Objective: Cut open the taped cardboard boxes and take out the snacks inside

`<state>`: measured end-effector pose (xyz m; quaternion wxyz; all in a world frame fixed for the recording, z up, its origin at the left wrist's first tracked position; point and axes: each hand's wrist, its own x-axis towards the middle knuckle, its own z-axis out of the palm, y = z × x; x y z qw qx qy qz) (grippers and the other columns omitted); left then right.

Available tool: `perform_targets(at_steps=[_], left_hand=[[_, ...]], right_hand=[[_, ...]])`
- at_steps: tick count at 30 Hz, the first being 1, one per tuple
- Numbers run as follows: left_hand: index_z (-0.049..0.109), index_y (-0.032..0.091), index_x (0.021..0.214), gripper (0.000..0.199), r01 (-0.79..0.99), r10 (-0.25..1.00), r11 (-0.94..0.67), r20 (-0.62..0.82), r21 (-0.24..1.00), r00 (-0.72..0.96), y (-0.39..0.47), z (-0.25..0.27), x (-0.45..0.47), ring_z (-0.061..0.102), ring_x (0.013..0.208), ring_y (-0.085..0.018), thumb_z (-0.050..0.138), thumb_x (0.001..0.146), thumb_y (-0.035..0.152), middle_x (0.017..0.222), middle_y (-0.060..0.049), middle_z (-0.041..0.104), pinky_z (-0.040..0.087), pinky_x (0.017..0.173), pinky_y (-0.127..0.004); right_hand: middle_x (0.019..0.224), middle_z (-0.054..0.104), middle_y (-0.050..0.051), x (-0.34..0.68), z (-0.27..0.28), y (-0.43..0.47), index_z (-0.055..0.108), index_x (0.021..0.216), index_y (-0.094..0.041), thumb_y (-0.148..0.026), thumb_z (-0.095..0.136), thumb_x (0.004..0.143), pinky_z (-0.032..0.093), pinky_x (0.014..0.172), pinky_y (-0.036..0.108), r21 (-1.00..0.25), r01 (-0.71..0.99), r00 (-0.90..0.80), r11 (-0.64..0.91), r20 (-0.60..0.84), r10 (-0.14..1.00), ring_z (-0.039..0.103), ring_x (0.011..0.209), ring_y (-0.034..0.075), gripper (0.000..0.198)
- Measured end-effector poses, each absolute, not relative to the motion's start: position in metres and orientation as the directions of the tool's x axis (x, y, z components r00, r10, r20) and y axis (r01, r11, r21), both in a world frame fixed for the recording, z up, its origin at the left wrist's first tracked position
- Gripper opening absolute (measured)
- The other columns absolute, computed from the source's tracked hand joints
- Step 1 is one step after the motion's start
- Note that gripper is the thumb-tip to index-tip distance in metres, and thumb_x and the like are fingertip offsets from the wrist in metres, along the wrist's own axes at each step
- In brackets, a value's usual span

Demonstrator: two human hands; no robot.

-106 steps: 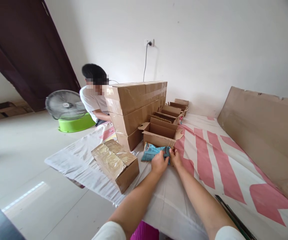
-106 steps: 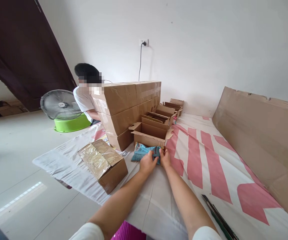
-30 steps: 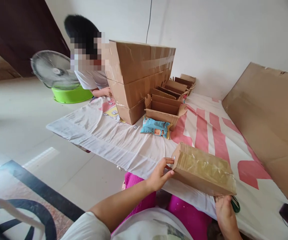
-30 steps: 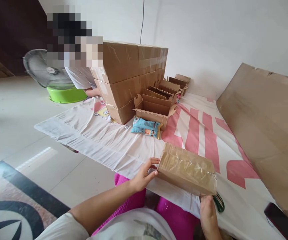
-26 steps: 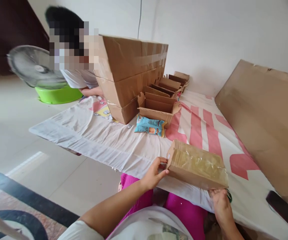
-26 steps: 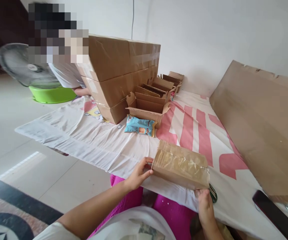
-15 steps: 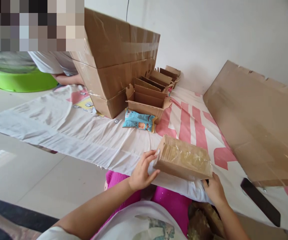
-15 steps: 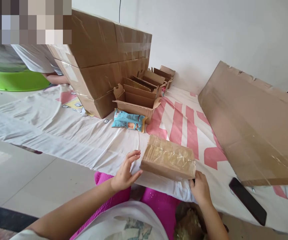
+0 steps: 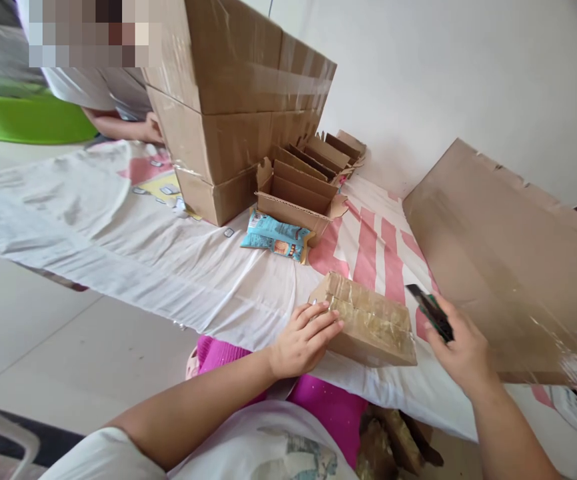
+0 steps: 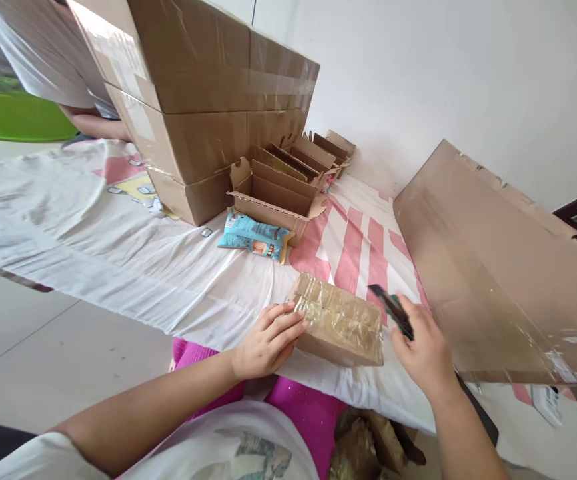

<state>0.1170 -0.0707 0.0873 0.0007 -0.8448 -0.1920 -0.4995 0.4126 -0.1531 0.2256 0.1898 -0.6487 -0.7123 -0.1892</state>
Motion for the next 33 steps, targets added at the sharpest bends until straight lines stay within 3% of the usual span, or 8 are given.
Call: perform_targets(at_steps=[5, 12, 17, 33], left_hand=[[0.054, 0.014, 0.128, 0.043, 0.315, 0.318, -0.930, 0.842, 0.188, 0.435, -0.070, 0.087, 0.116, 0.045, 0.130, -0.028, 0.054, 0.084, 0.011, 0.121, -0.011, 0.067, 0.039, 0.104, -0.045], [0.054, 0.014, 0.128, 0.044, 0.310, 0.315, -0.932, 0.838, 0.186, 0.445, -0.069, 0.087, 0.113, 0.045, 0.130, -0.029, 0.054, 0.084, 0.010, 0.122, -0.010, 0.066, 0.039, 0.104, -0.045], [0.055, 0.014, 0.129, 0.045, 0.325, 0.315, -0.929, 0.836, 0.175, 0.450, -0.070, 0.087, 0.112, 0.046, 0.129, -0.029, 0.054, 0.084, 0.009, 0.122, -0.010, 0.067, 0.038, 0.104, -0.045], [0.056, 0.016, 0.127, 0.045, 0.355, 0.329, -0.920, 0.820, 0.166, 0.469, -0.071, 0.091, 0.113, 0.048, 0.128, -0.027, 0.054, 0.083, 0.007, 0.120, -0.011, 0.068, 0.039, 0.104, -0.044]], right_hand=[[0.083, 0.063, 0.004, 0.357, 0.252, -0.113, 0.056, 0.132, -0.022, -0.039, 0.054, 0.095, 0.040, 0.067, 0.031, 0.350, 0.857, -0.488, 0.379, 0.312, 0.815, 0.058, 0.072, 0.018, 0.040], [0.074, 0.058, 0.004, 0.322, 0.254, -0.078, 0.064, 0.127, -0.025, -0.014, 0.056, 0.090, 0.028, 0.067, 0.034, 0.566, 0.692, -0.652, 0.448, 0.224, 0.725, 0.047, 0.071, 0.019, 0.039], [0.075, 0.059, 0.005, 0.327, 0.258, -0.078, 0.066, 0.123, -0.025, -0.007, 0.054, 0.089, 0.027, 0.069, 0.034, 0.609, 0.641, -0.707, 0.467, 0.231, 0.669, 0.043, 0.073, 0.019, 0.041], [0.071, 0.056, 0.002, 0.380, 0.262, -0.119, 0.068, 0.118, -0.023, 0.007, 0.045, 0.084, 0.029, 0.068, 0.031, 0.612, 0.637, -0.687, 0.469, 0.176, 0.705, 0.043, 0.071, 0.017, 0.051]])
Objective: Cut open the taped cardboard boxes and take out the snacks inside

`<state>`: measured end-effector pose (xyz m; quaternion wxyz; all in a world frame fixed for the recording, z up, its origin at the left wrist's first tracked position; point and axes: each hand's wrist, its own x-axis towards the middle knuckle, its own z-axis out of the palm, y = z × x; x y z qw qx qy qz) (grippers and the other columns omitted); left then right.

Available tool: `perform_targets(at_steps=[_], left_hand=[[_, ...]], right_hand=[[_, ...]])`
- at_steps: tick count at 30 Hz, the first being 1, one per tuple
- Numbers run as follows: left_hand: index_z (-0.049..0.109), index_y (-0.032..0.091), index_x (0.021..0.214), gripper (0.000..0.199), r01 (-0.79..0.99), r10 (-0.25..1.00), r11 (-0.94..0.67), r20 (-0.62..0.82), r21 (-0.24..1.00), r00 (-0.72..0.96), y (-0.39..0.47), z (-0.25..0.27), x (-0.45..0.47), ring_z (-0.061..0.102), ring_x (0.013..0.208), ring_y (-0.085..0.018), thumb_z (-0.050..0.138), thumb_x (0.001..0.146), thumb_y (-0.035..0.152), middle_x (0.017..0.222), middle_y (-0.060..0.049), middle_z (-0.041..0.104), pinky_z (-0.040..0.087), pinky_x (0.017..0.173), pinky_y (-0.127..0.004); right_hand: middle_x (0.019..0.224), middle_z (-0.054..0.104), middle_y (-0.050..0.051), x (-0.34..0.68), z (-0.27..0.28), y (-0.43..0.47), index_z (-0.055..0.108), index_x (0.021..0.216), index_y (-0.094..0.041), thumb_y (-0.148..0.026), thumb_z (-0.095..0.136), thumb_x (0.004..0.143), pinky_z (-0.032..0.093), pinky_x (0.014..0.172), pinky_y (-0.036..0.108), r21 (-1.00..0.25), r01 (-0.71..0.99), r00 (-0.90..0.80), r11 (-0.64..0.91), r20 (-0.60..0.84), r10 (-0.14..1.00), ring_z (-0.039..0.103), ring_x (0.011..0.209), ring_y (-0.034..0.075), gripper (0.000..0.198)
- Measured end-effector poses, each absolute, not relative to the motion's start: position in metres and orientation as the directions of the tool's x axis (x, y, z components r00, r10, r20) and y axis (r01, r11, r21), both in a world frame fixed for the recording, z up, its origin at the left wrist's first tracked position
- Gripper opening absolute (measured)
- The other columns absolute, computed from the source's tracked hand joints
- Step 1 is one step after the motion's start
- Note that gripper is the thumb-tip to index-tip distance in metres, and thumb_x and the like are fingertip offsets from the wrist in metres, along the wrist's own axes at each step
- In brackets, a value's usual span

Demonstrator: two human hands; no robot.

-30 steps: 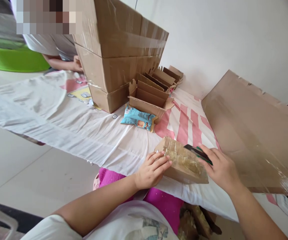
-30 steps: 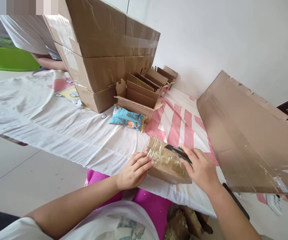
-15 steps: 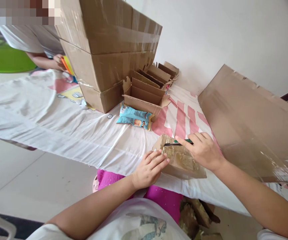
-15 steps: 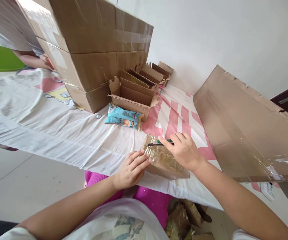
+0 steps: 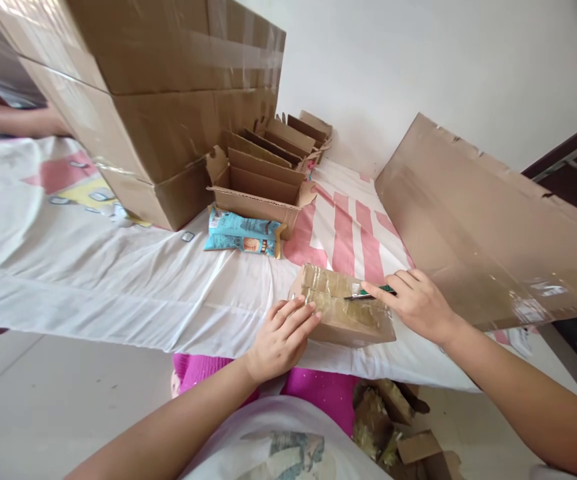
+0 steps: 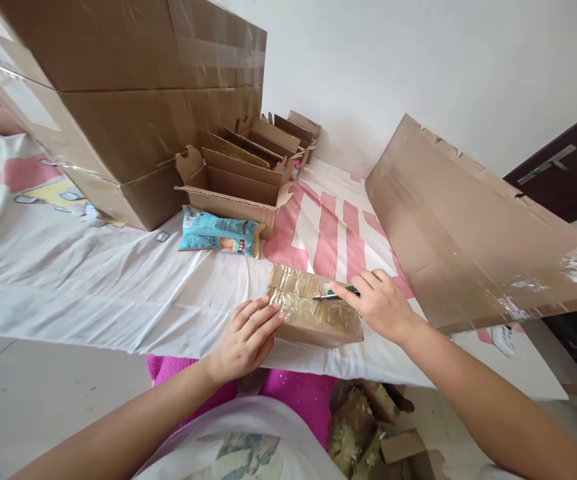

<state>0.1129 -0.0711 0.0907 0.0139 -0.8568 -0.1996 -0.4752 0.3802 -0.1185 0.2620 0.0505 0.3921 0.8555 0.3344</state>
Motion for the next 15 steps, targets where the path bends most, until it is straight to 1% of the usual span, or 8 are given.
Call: perform_targets(at_steps=[4, 9, 15], left_hand=[[0.057, 0.016, 0.126, 0.044, 0.353, 0.326, -0.921, 0.820, 0.164, 0.471, -0.071, 0.089, 0.113, 0.048, 0.129, -0.029, 0.055, 0.083, 0.007, 0.120, -0.012, 0.067, 0.038, 0.104, -0.045], [0.056, 0.016, 0.128, 0.045, 0.346, 0.326, -0.923, 0.822, 0.169, 0.467, -0.070, 0.086, 0.114, 0.046, 0.130, -0.029, 0.055, 0.084, 0.008, 0.121, -0.013, 0.066, 0.039, 0.104, -0.046], [0.054, 0.014, 0.128, 0.047, 0.329, 0.348, -0.921, 0.819, 0.208, 0.456, -0.070, 0.083, 0.117, 0.044, 0.131, -0.033, 0.058, 0.082, 0.005, 0.122, -0.015, 0.063, 0.043, 0.102, -0.048]], right_hand=[[0.075, 0.059, 0.003, 0.397, 0.268, -0.130, 0.066, 0.122, -0.023, 0.003, 0.048, 0.085, 0.031, 0.070, 0.032, 0.596, 0.667, -0.636, 0.448, 0.142, 0.759, 0.046, 0.076, 0.018, 0.048], [0.079, 0.062, 0.004, 0.415, 0.267, -0.141, 0.066, 0.121, -0.024, 0.000, 0.052, 0.087, 0.031, 0.071, 0.032, 0.589, 0.683, -0.584, 0.431, 0.086, 0.807, 0.048, 0.078, 0.018, 0.044], [0.083, 0.065, 0.003, 0.415, 0.265, -0.143, 0.066, 0.123, -0.031, -0.003, 0.055, 0.088, 0.032, 0.072, 0.032, 0.526, 0.771, -0.512, 0.360, 0.175, 0.841, 0.050, 0.080, 0.017, 0.046]])
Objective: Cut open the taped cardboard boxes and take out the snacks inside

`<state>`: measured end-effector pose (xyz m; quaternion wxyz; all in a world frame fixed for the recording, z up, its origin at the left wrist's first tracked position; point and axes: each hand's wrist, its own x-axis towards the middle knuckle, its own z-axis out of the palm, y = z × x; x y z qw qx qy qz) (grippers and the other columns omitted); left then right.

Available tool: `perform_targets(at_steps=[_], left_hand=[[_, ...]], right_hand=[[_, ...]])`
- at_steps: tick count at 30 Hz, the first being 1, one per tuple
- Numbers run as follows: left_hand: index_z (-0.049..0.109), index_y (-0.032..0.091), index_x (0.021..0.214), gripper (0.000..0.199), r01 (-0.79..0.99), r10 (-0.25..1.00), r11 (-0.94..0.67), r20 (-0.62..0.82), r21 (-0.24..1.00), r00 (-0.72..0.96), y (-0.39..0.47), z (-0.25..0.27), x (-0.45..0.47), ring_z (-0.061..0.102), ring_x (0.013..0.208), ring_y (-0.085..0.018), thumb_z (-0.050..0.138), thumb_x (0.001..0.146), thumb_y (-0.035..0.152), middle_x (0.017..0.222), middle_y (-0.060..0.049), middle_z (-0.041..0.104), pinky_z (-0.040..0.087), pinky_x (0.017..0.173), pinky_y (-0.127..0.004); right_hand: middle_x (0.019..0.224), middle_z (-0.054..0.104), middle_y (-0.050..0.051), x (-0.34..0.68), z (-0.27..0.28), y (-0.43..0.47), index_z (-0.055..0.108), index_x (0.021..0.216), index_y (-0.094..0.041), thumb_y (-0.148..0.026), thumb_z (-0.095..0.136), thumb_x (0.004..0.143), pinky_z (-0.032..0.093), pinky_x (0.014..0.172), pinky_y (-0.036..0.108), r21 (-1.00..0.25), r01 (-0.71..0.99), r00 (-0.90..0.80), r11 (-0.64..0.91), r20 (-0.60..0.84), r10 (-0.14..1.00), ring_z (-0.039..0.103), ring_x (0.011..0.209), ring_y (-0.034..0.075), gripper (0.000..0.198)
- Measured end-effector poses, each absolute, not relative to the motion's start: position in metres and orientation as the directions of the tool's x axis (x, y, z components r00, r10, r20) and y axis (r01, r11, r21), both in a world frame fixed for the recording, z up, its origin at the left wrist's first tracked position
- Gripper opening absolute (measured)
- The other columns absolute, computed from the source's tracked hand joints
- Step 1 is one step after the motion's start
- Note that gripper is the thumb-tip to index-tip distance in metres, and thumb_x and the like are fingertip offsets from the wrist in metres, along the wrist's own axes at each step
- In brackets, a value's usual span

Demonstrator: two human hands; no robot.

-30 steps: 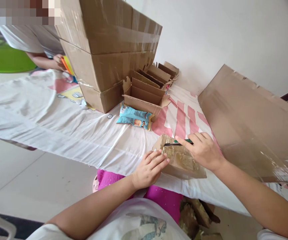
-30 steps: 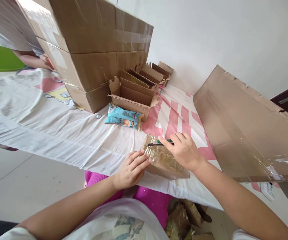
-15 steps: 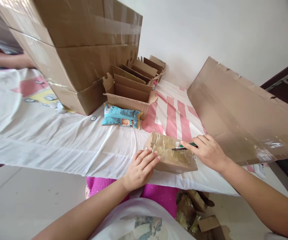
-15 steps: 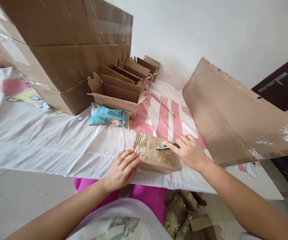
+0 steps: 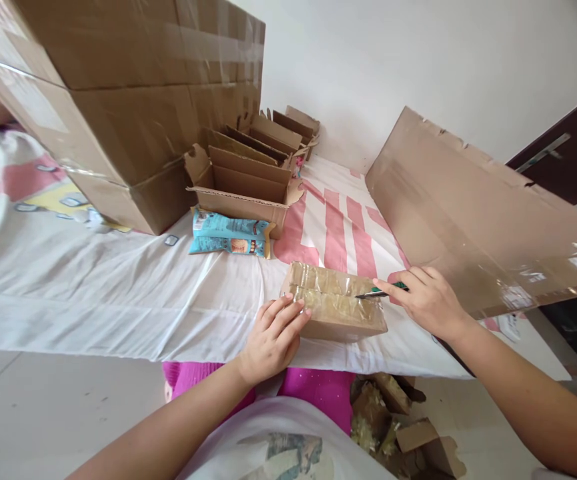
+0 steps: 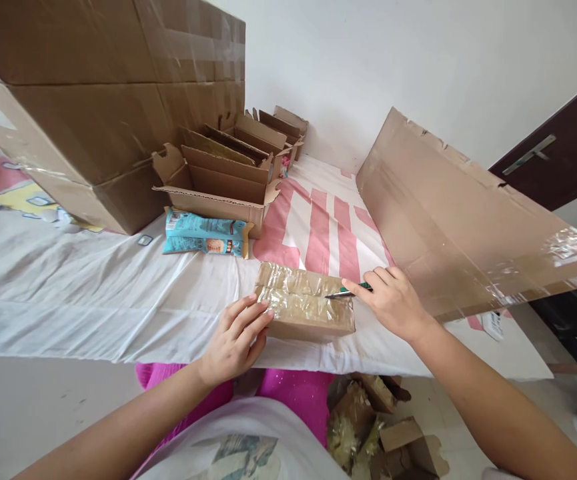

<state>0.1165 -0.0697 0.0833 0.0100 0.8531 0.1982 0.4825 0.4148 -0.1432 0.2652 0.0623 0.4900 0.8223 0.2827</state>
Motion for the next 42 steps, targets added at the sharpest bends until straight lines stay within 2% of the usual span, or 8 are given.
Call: perform_targets(at_steps=[9, 13, 18, 23, 27, 31, 42], left_hand=[[0.053, 0.014, 0.127, 0.046, 0.332, 0.357, -0.919, 0.807, 0.213, 0.471, -0.073, 0.084, 0.116, 0.042, 0.131, -0.034, 0.056, 0.082, 0.004, 0.124, -0.016, 0.060, 0.044, 0.101, -0.050], [0.053, 0.014, 0.128, 0.046, 0.322, 0.361, -0.920, 0.805, 0.224, 0.471, -0.072, 0.084, 0.116, 0.041, 0.132, -0.034, 0.056, 0.083, 0.004, 0.123, -0.016, 0.060, 0.044, 0.102, -0.050], [0.052, 0.015, 0.129, 0.047, 0.317, 0.382, -0.914, 0.794, 0.252, 0.472, -0.071, 0.084, 0.116, 0.042, 0.132, -0.033, 0.055, 0.083, 0.004, 0.123, -0.015, 0.060, 0.045, 0.102, -0.051], [0.051, 0.018, 0.132, 0.051, 0.333, 0.376, -0.914, 0.794, 0.232, 0.478, -0.072, 0.084, 0.117, 0.042, 0.133, -0.032, 0.055, 0.083, 0.005, 0.124, -0.014, 0.061, 0.044, 0.102, -0.050], [0.052, 0.017, 0.131, 0.050, 0.337, 0.371, -0.914, 0.802, 0.227, 0.467, -0.073, 0.086, 0.117, 0.042, 0.133, -0.032, 0.055, 0.082, 0.005, 0.123, -0.014, 0.062, 0.043, 0.102, -0.049], [0.054, 0.016, 0.127, 0.046, 0.356, 0.368, -0.911, 0.804, 0.210, 0.467, -0.073, 0.086, 0.117, 0.044, 0.131, -0.032, 0.056, 0.083, 0.006, 0.121, -0.014, 0.064, 0.041, 0.102, -0.049], [0.056, 0.019, 0.127, 0.043, 0.404, 0.369, -0.896, 0.815, 0.185, 0.446, -0.074, 0.089, 0.116, 0.050, 0.127, -0.029, 0.057, 0.085, 0.011, 0.119, -0.012, 0.067, 0.035, 0.104, -0.045]], right_hand=[[0.085, 0.063, 0.004, 0.421, 0.243, -0.134, 0.067, 0.122, -0.027, -0.014, 0.058, 0.089, 0.035, 0.072, 0.031, 0.313, 0.885, -0.421, 0.345, 0.219, 0.880, 0.054, 0.081, 0.018, 0.036], [0.085, 0.062, 0.004, 0.419, 0.230, -0.131, 0.068, 0.121, -0.026, -0.022, 0.059, 0.091, 0.034, 0.072, 0.031, 0.287, 0.897, -0.414, 0.337, 0.270, 0.869, 0.052, 0.080, 0.018, 0.031], [0.084, 0.061, 0.004, 0.411, 0.227, -0.132, 0.067, 0.123, -0.028, -0.023, 0.060, 0.090, 0.034, 0.072, 0.032, 0.326, 0.890, -0.418, 0.317, 0.313, 0.853, 0.051, 0.079, 0.018, 0.034], [0.084, 0.062, 0.003, 0.414, 0.243, -0.133, 0.068, 0.121, -0.030, -0.009, 0.054, 0.089, 0.033, 0.074, 0.033, 0.438, 0.834, -0.498, 0.337, 0.332, 0.801, 0.051, 0.078, 0.017, 0.041], [0.084, 0.062, 0.003, 0.411, 0.254, -0.126, 0.071, 0.114, -0.028, -0.009, 0.055, 0.088, 0.033, 0.075, 0.033, 0.434, 0.843, -0.486, 0.318, 0.359, 0.797, 0.051, 0.078, 0.016, 0.036], [0.080, 0.061, 0.003, 0.396, 0.252, -0.119, 0.069, 0.117, -0.029, -0.007, 0.053, 0.088, 0.031, 0.071, 0.031, 0.459, 0.797, -0.550, 0.393, 0.283, 0.786, 0.049, 0.076, 0.016, 0.040], [0.074, 0.057, 0.002, 0.403, 0.252, -0.120, 0.068, 0.119, -0.026, 0.000, 0.049, 0.087, 0.029, 0.070, 0.032, 0.528, 0.734, -0.596, 0.427, 0.201, 0.777, 0.045, 0.074, 0.017, 0.045]])
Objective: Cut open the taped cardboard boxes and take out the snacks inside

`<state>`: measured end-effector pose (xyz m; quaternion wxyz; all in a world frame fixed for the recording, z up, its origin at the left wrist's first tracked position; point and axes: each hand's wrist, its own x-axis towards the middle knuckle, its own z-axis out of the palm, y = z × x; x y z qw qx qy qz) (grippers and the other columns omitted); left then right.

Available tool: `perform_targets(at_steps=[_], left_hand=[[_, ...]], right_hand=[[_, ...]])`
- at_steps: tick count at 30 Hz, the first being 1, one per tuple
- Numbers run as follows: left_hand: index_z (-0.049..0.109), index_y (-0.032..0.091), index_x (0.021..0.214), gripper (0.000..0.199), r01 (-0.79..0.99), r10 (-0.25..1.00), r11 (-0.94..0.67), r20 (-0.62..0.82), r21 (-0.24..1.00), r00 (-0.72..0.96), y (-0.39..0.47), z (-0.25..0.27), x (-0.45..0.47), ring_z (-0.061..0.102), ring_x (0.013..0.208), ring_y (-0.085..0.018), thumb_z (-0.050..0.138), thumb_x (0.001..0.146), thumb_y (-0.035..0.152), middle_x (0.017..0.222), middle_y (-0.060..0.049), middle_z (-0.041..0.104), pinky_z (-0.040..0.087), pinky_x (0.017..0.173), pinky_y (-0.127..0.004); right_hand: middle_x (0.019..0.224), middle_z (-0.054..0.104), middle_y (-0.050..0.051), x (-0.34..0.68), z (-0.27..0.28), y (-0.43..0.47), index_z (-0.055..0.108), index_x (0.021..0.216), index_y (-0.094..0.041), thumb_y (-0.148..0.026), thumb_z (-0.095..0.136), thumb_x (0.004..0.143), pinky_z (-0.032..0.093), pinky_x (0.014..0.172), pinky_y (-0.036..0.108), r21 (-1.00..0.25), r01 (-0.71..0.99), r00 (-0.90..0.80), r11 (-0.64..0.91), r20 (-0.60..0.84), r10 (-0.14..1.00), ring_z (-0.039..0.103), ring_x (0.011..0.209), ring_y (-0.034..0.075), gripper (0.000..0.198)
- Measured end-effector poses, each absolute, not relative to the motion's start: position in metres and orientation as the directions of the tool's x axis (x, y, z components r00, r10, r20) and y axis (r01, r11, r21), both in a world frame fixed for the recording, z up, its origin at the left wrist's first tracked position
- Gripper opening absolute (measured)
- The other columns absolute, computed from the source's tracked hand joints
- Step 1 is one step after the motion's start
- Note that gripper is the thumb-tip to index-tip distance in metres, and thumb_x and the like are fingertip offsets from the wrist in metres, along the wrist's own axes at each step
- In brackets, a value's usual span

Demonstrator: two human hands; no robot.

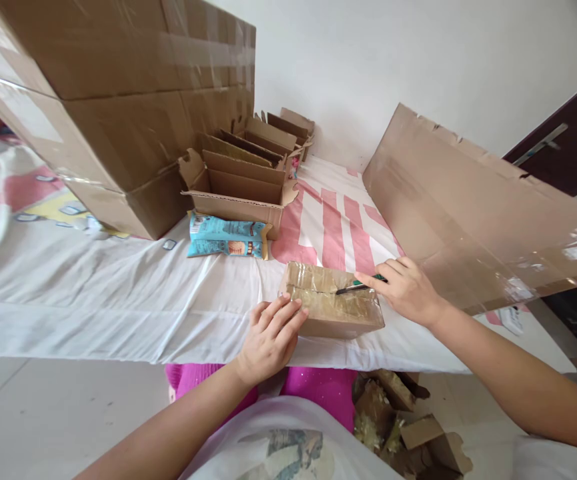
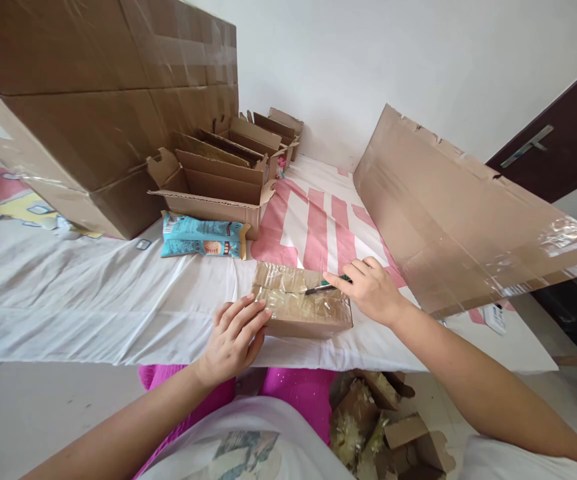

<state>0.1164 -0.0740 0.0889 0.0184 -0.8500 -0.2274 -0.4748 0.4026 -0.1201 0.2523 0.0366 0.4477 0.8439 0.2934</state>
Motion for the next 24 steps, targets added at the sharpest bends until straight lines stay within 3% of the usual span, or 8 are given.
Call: perform_targets(at_steps=[6, 11, 16, 21, 24], left_hand=[[0.056, 0.018, 0.126, 0.042, 0.408, 0.368, -0.895, 0.815, 0.180, 0.447, -0.074, 0.088, 0.115, 0.051, 0.125, -0.029, 0.059, 0.085, 0.010, 0.118, -0.012, 0.067, 0.035, 0.102, -0.045], [0.055, 0.019, 0.126, 0.045, 0.378, 0.377, -0.901, 0.817, 0.214, 0.436, -0.074, 0.086, 0.116, 0.049, 0.127, -0.030, 0.059, 0.084, 0.006, 0.119, -0.013, 0.066, 0.037, 0.102, -0.047], [0.051, 0.020, 0.130, 0.051, 0.369, 0.404, -0.894, 0.812, 0.254, 0.420, -0.075, 0.081, 0.113, 0.046, 0.130, -0.031, 0.057, 0.083, 0.002, 0.125, -0.014, 0.060, 0.039, 0.104, -0.049], [0.028, 0.023, 0.148, 0.075, 0.344, 0.448, -0.878, 0.825, 0.334, 0.344, -0.079, 0.084, 0.116, 0.033, 0.141, -0.036, 0.061, 0.083, 0.003, 0.155, -0.021, 0.024, 0.043, 0.104, -0.053], [0.013, 0.019, 0.153, 0.085, 0.298, 0.535, -0.840, 0.785, 0.453, 0.312, -0.079, 0.097, 0.120, 0.033, 0.141, -0.036, 0.064, 0.085, 0.012, 0.152, -0.024, 0.028, 0.042, 0.107, -0.054]], right_hand=[[0.078, 0.062, 0.004, 0.428, 0.258, -0.136, 0.070, 0.111, -0.025, -0.005, 0.048, 0.091, 0.030, 0.073, 0.032, 0.563, 0.697, -0.570, 0.444, 0.058, 0.820, 0.048, 0.076, 0.017, 0.036], [0.080, 0.063, 0.003, 0.439, 0.259, -0.150, 0.070, 0.113, -0.028, -0.004, 0.048, 0.090, 0.032, 0.076, 0.032, 0.500, 0.779, -0.491, 0.377, 0.114, 0.864, 0.050, 0.077, 0.017, 0.039], [0.087, 0.063, 0.003, 0.445, 0.253, -0.160, 0.070, 0.113, -0.026, -0.009, 0.054, 0.089, 0.037, 0.077, 0.032, 0.333, 0.868, -0.456, 0.369, 0.240, 0.857, 0.055, 0.082, 0.017, 0.034], [0.088, 0.063, 0.005, 0.445, 0.237, -0.167, 0.068, 0.118, -0.023, -0.014, 0.057, 0.090, 0.042, 0.075, 0.032, 0.169, 0.919, -0.393, 0.356, 0.331, 0.858, 0.058, 0.083, 0.018, 0.031], [0.087, 0.063, 0.004, 0.443, 0.228, -0.170, 0.068, 0.119, -0.023, -0.016, 0.057, 0.090, 0.043, 0.075, 0.032, 0.157, 0.927, -0.375, 0.342, 0.338, 0.863, 0.057, 0.081, 0.018, 0.032]])
